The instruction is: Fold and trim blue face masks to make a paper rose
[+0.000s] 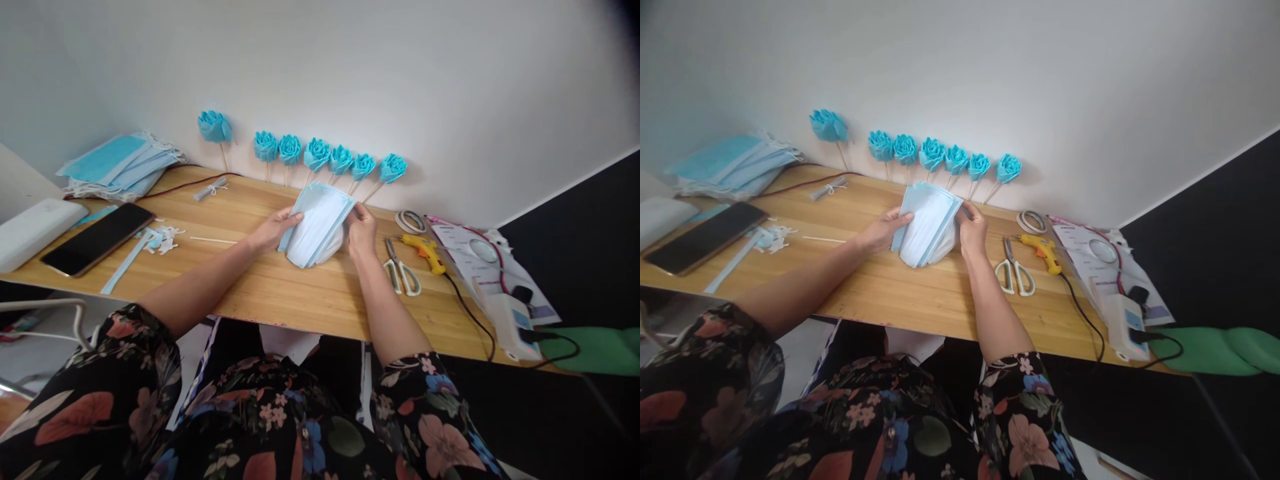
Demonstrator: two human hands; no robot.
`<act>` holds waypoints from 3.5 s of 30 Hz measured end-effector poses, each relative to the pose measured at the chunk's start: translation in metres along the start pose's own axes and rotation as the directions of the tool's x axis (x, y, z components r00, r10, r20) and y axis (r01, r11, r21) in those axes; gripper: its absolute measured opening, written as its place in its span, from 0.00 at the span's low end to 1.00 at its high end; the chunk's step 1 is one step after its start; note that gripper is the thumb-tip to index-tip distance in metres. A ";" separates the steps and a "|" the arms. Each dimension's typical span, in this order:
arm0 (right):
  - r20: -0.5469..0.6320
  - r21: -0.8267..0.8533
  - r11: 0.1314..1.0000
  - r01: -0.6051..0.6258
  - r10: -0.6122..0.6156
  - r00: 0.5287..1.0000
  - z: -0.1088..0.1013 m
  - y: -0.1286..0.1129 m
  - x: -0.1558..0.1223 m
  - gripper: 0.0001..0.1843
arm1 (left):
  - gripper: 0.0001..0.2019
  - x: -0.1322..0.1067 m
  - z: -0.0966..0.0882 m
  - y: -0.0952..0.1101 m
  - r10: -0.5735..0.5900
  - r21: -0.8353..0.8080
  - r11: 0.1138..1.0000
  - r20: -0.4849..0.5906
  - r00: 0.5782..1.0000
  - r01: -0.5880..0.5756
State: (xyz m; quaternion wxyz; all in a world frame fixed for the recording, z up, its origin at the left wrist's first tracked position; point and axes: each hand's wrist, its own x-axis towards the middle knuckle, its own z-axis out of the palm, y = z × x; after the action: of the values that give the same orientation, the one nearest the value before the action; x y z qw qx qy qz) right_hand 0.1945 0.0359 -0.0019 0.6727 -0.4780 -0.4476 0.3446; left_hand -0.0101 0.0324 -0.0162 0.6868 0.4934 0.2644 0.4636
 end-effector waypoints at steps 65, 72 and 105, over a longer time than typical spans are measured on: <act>0.193 -0.568 0.823 0.013 0.118 0.974 -0.013 0.021 0.002 0.50 | 0.20 0.013 -0.018 0.006 -0.116 -0.324 0.946 -0.269 0.956 0.024; 0.257 -0.435 0.891 0.131 -0.016 0.966 -0.009 0.004 -0.006 0.34 | 0.20 0.015 -0.020 0.003 -0.116 -0.306 0.952 -0.266 0.957 0.030; 0.313 -0.194 0.979 -0.069 0.128 0.941 0.003 0.004 -0.010 0.18 | 0.21 0.013 -0.020 0.004 -0.153 -0.327 0.941 -0.187 0.970 0.086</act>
State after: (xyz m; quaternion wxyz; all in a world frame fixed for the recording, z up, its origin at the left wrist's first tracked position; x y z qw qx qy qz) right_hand 0.1876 0.0295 -0.0083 0.5259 -0.4957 -0.5567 0.4097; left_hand -0.0218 0.0532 -0.0190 0.7522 0.3082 0.2873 0.5066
